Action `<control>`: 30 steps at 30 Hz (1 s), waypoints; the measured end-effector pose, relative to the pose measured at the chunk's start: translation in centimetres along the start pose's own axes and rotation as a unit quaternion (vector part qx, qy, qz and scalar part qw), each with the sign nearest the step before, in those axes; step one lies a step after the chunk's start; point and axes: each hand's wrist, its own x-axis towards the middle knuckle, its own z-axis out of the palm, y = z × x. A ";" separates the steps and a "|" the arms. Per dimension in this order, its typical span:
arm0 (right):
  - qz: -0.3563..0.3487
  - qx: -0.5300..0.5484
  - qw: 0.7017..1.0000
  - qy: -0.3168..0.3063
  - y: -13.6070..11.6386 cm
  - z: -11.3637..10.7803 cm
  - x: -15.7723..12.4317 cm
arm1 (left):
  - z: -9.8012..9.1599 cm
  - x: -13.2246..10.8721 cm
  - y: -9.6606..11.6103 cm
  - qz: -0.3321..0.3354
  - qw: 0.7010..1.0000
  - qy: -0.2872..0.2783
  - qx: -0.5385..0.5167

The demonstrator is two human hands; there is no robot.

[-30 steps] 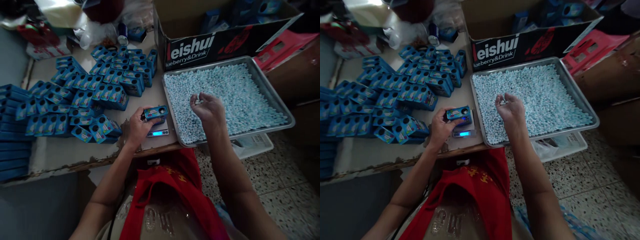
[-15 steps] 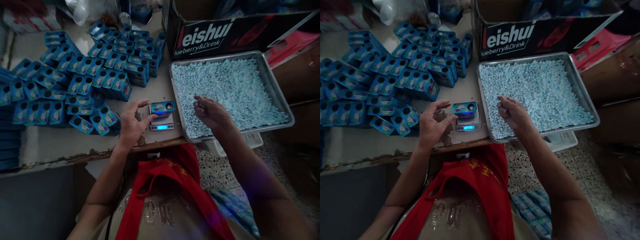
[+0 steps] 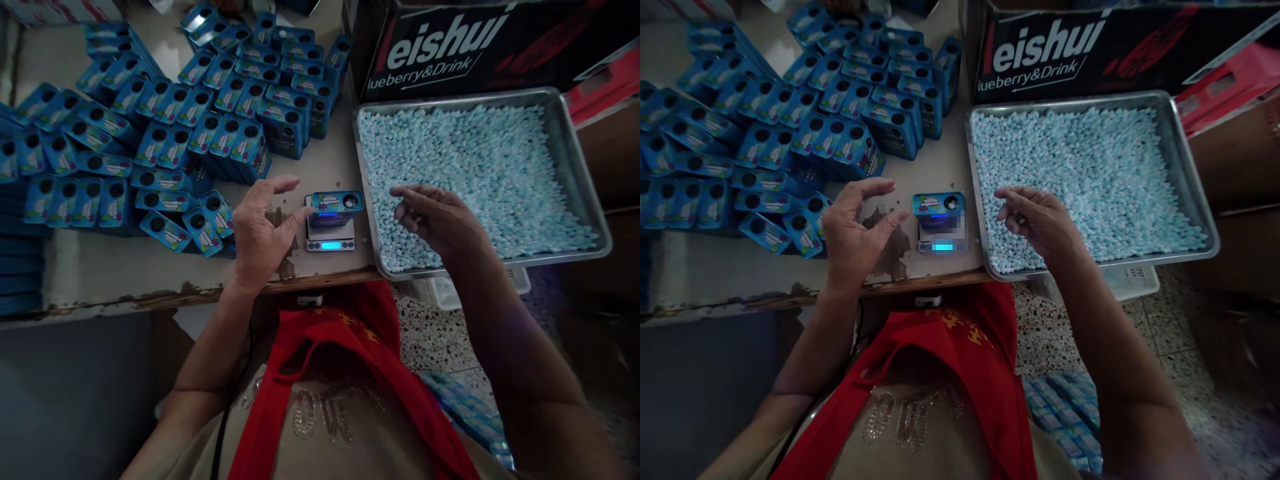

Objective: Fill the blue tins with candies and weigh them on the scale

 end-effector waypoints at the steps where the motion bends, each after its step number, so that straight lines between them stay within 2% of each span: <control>1: 0.000 -0.006 1.000 -0.006 -0.1 0.0 -0.1 | 0.1 0.0 0.0 0.004 1.000 -0.001 -0.003; 10: -0.021 0.006 0.999 0.025 -1.9 -0.1 -0.2 | 0.4 -0.2 -0.1 -0.011 1.000 -0.028 -0.009; 16: -0.036 0.007 0.997 0.061 -3.8 0.1 -1.0 | 2.0 -0.9 -1.2 -0.057 0.995 -0.067 -0.037; 22: -0.062 0.037 0.994 0.078 -3.9 -0.3 -1.1 | 2.7 -1.0 -1.7 -0.065 0.994 -0.082 -0.043; 26: -0.065 0.001 0.996 0.054 -3.7 0.2 -1.0 | 2.7 -0.8 -1.8 -0.067 0.993 -0.081 -0.045; 30: -0.097 -0.071 0.993 -0.015 -4.5 2.0 -0.8 | 3.3 -0.8 -1.9 -0.065 0.993 -0.085 -0.046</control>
